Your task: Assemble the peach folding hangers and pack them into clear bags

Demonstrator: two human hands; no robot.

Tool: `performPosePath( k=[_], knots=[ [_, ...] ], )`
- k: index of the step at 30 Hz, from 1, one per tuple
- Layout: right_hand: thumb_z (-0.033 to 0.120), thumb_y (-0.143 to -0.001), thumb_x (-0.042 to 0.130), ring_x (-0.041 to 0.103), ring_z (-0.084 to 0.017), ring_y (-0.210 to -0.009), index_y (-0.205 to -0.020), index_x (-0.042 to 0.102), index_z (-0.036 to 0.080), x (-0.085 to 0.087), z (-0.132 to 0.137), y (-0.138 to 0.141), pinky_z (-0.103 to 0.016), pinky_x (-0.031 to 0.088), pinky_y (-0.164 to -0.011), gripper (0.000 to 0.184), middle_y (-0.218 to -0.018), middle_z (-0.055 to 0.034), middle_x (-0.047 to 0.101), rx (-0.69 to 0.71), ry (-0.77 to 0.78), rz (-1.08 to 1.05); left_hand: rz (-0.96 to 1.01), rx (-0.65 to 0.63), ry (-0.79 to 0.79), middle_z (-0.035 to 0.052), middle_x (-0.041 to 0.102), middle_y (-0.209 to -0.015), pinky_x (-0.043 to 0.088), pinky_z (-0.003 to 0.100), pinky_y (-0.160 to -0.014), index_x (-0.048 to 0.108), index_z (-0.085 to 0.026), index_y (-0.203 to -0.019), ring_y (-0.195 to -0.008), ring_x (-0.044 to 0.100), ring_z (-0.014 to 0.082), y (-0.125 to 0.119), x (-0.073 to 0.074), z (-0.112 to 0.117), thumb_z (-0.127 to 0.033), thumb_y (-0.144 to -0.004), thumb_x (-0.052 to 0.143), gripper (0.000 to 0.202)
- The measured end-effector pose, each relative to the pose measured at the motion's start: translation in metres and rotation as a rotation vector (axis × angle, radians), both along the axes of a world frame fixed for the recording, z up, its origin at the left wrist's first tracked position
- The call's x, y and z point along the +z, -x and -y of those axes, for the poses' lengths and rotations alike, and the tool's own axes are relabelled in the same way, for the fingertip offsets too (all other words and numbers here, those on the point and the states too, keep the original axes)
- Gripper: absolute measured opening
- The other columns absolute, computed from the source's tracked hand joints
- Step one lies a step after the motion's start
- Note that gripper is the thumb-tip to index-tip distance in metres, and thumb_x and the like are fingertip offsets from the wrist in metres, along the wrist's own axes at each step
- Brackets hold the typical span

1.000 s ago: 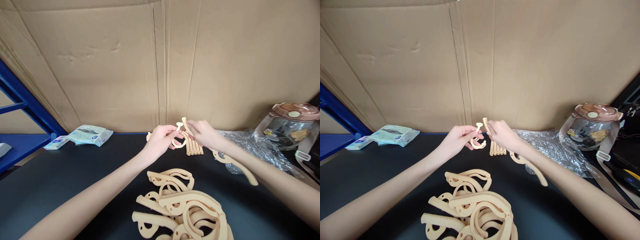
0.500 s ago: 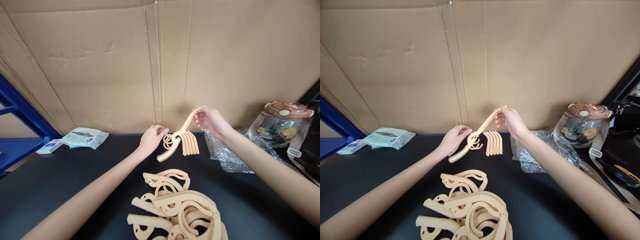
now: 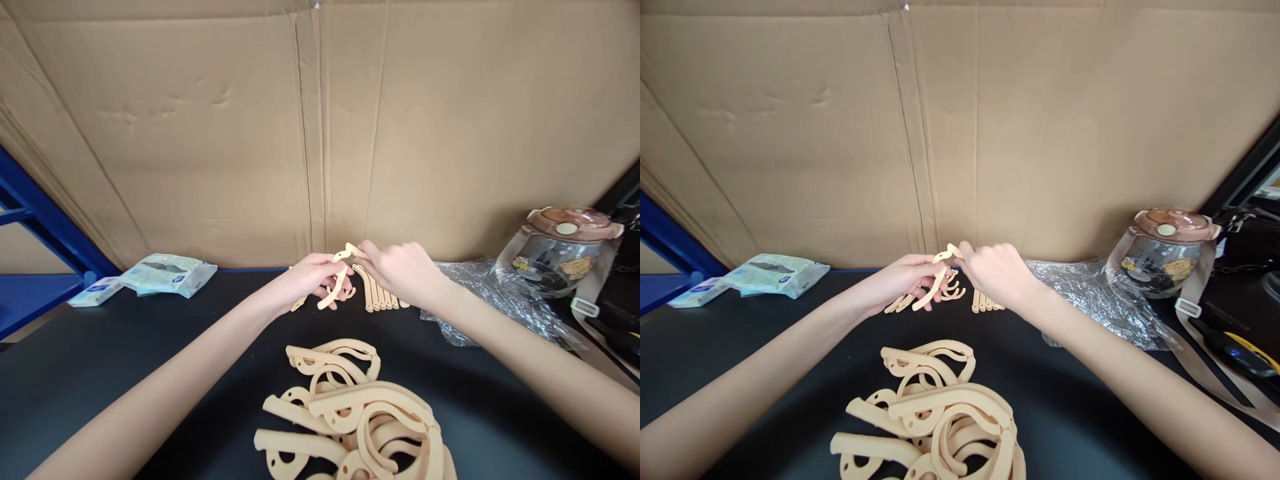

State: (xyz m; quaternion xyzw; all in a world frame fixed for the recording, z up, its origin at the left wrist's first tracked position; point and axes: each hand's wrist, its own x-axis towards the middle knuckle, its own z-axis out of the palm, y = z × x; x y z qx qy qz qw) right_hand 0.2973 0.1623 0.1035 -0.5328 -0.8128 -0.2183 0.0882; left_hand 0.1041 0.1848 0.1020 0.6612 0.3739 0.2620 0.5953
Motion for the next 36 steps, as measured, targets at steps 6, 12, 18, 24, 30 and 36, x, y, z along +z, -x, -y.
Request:
performPosePath(
  k=[6, 12, 18, 24, 30, 36],
  knots=[
    [0.03, -0.101, 0.033, 0.062, -0.021, -0.057, -0.101, 0.056, 0.014, -0.008, -0.001, 0.005, -0.027, 0.016, -0.047, 0.028, -0.078, -0.0114, 0.07, 0.001, 0.037, -0.112, -0.029, 0.071, -0.117, -0.0036, 0.048, -0.057, 0.039, 0.02, -0.037, 0.052, -0.016, -0.083, -0.043, 0.044, 0.0096, -0.01, -0.001, 0.007, -0.039, -0.098, 0.033, 0.034],
    [0.026, -0.1, 0.033, 0.058, -0.02, -0.05, -0.111, 0.055, 0.011, -0.013, -0.002, 0.008, -0.027, 0.024, -0.047, 0.029, -0.063, -0.0066, 0.064, 0.04, 0.113, -0.28, -0.17, 0.156, -0.326, -0.0041, 0.049, -0.056, 0.035, 0.021, -0.04, 0.049, -0.019, -0.08, -0.042, 0.045, 0.0105, -0.016, 0.001, 0.018, -0.032, -0.1, 0.029, 0.031],
    [0.041, -0.101, 0.017, 0.04, -0.009, -0.033, -0.089, 0.055, 0.015, -0.01, -0.018, -0.004, -0.023, 0.034, -0.04, 0.047, -0.052, 0.0032, 0.051, 0.168, 0.379, -0.923, -0.323, 0.252, -0.562, -0.0041, 0.052, -0.06, 0.038, 0.025, -0.059, 0.049, -0.02, -0.077, -0.052, 0.046, 0.0119, -0.018, 0.001, 0.027, -0.031, -0.097, 0.04, 0.025],
    [0.042, -0.099, 0.024, 0.05, -0.011, -0.046, -0.094, 0.052, 0.017, -0.006, -0.047, -0.043, -0.025, 0.041, -0.049, 0.037, -0.065, -0.0003, 0.056, 0.002, 0.216, -0.875, -0.409, 0.276, -0.38, 0.0025, 0.061, -0.081, 0.052, 0.026, -0.061, 0.065, -0.016, -0.085, -0.077, 0.061, 0.0177, 0.02, 0.018, -0.007, -0.039, -0.089, 0.053, 0.026],
    [0.026, -0.084, 0.054, 0.06, -0.021, -0.074, -0.08, 0.057, 0.02, 0.006, -0.042, -0.057, -0.03, 0.035, -0.063, 0.008, -0.082, -0.0065, 0.067, -0.151, 0.179, -0.476, -0.536, 0.34, -0.148, 0.003, 0.064, -0.082, 0.057, 0.028, -0.065, 0.063, -0.011, -0.089, -0.077, 0.065, 0.0157, 0.05, 0.005, -0.039, -0.027, -0.089, 0.06, 0.016],
    [0.011, -0.073, 0.061, 0.059, -0.018, -0.07, -0.081, 0.058, 0.02, -0.003, -0.032, -0.053, -0.026, 0.031, -0.056, 0.012, -0.075, -0.0023, 0.065, -0.107, 0.436, -0.173, -0.768, 0.367, -0.156, 0.0062, 0.065, -0.103, 0.057, 0.035, -0.073, 0.061, -0.013, -0.11, -0.085, 0.065, 0.017, 0.051, -0.019, -0.049, -0.031, -0.093, 0.059, 0.024]
  ],
)
